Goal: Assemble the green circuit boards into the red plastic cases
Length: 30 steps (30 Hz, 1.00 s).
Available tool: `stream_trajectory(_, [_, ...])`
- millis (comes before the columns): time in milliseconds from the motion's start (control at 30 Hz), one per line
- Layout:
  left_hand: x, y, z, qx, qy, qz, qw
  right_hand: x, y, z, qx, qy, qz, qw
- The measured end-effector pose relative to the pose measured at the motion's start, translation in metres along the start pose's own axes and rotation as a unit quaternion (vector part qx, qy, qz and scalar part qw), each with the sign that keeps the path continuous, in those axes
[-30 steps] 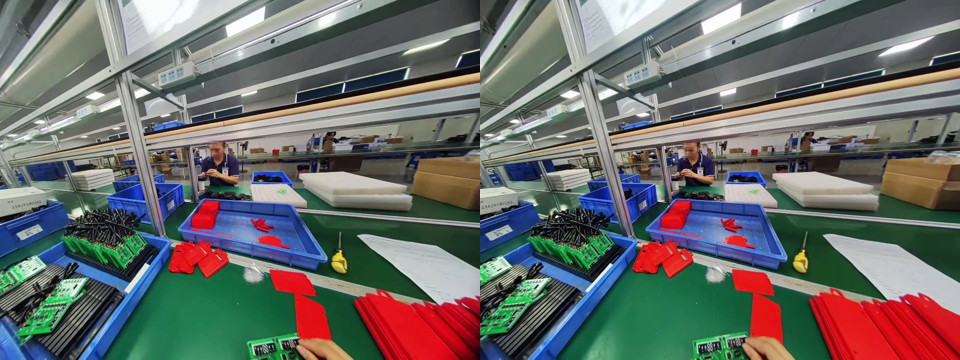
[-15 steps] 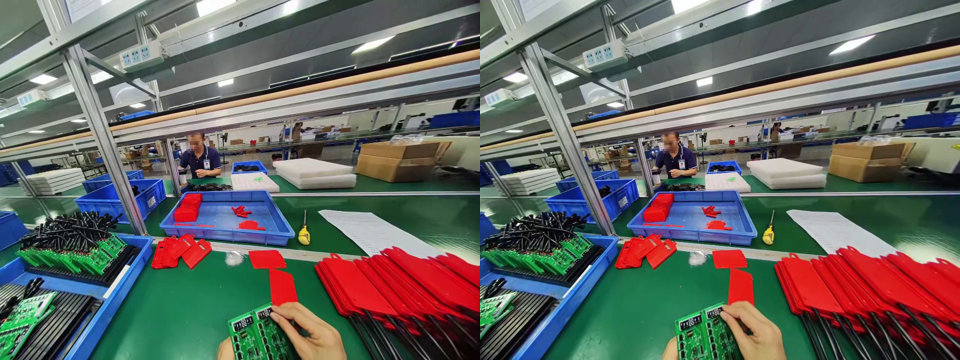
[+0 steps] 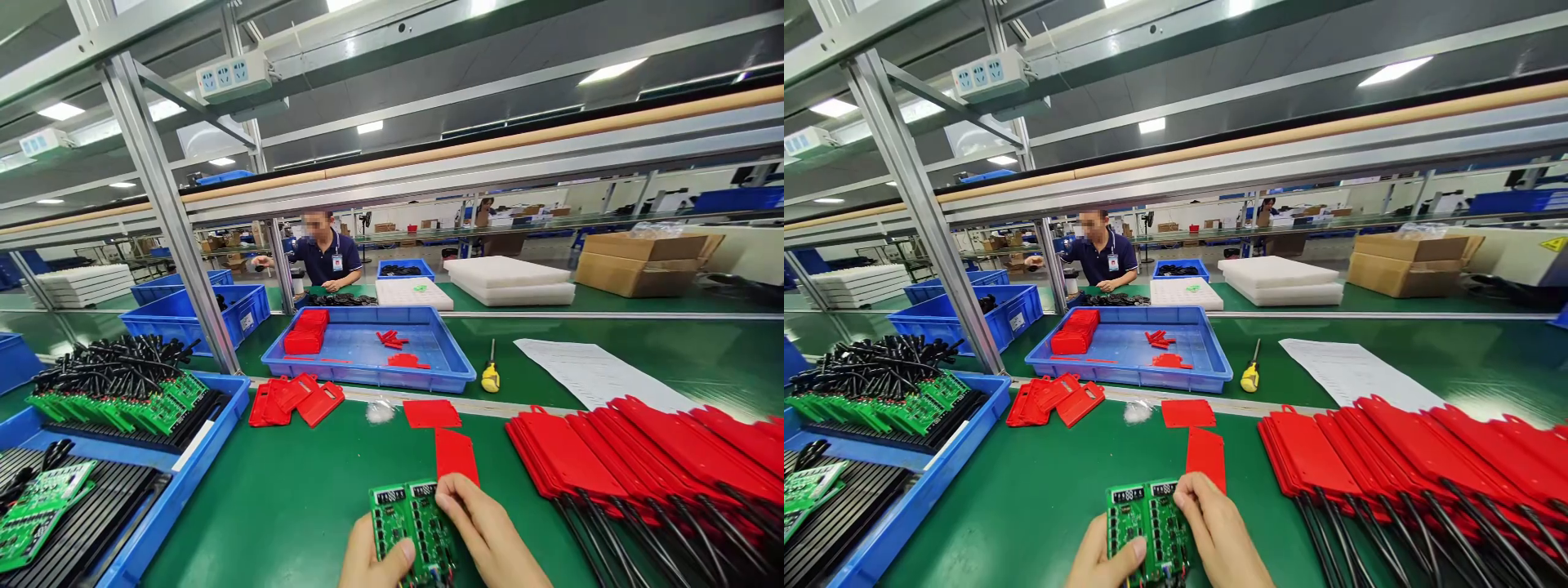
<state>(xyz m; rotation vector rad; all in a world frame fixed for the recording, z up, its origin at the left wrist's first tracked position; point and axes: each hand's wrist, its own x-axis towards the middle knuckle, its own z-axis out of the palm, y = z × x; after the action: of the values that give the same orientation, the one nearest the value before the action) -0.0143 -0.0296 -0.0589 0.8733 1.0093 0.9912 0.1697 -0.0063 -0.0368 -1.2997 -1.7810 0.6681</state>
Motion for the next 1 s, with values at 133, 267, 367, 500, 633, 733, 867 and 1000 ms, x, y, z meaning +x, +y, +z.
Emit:
stream_trajectory(133, [0.014, 0.014, -0.004, -0.045, 0.032, -0.034, 0.998, 0.029, -0.014, 0.007, -0.056, -0.079, 0.012, 0.995])
stream_trajectory(267, [0.02, 0.028, -0.01, -0.061, 0.063, -0.024, 0.996, 0.094, -0.007, 0.02, -0.172, -0.061, 0.016, 0.983])
stream_trajectory(367, [0.02, 0.031, -0.011, -0.074, 0.058, -0.026, 0.995, 0.132, 0.007, 0.034, -0.227, -0.042, 0.043, 0.972])
stream_trajectory(500, [0.021, 0.032, -0.011, -0.071, 0.057, -0.017, 0.996, 0.148, 0.011, 0.042, -0.26, -0.032, 0.049, 0.964])
stream_trajectory(633, [0.02, 0.033, -0.009, -0.064, 0.056, -0.011, 0.996, 0.133, -0.012, 0.033, -0.226, -0.041, -0.014, 0.973])
stream_trajectory(733, [0.019, 0.035, -0.007, -0.066, 0.061, -0.002, 0.996, 0.114, -0.035, 0.029, -0.171, -0.086, -0.08, 0.978])
stream_trajectory(867, [0.019, 0.034, -0.005, -0.064, 0.072, 0.017, 0.995, 0.089, -0.048, 0.033, -0.142, -0.092, -0.124, 0.978])
stream_trajectory(1000, [0.021, 0.029, -0.005, -0.048, 0.079, 0.047, 0.995, 0.075, -0.046, 0.039, -0.137, -0.053, -0.138, 0.98])
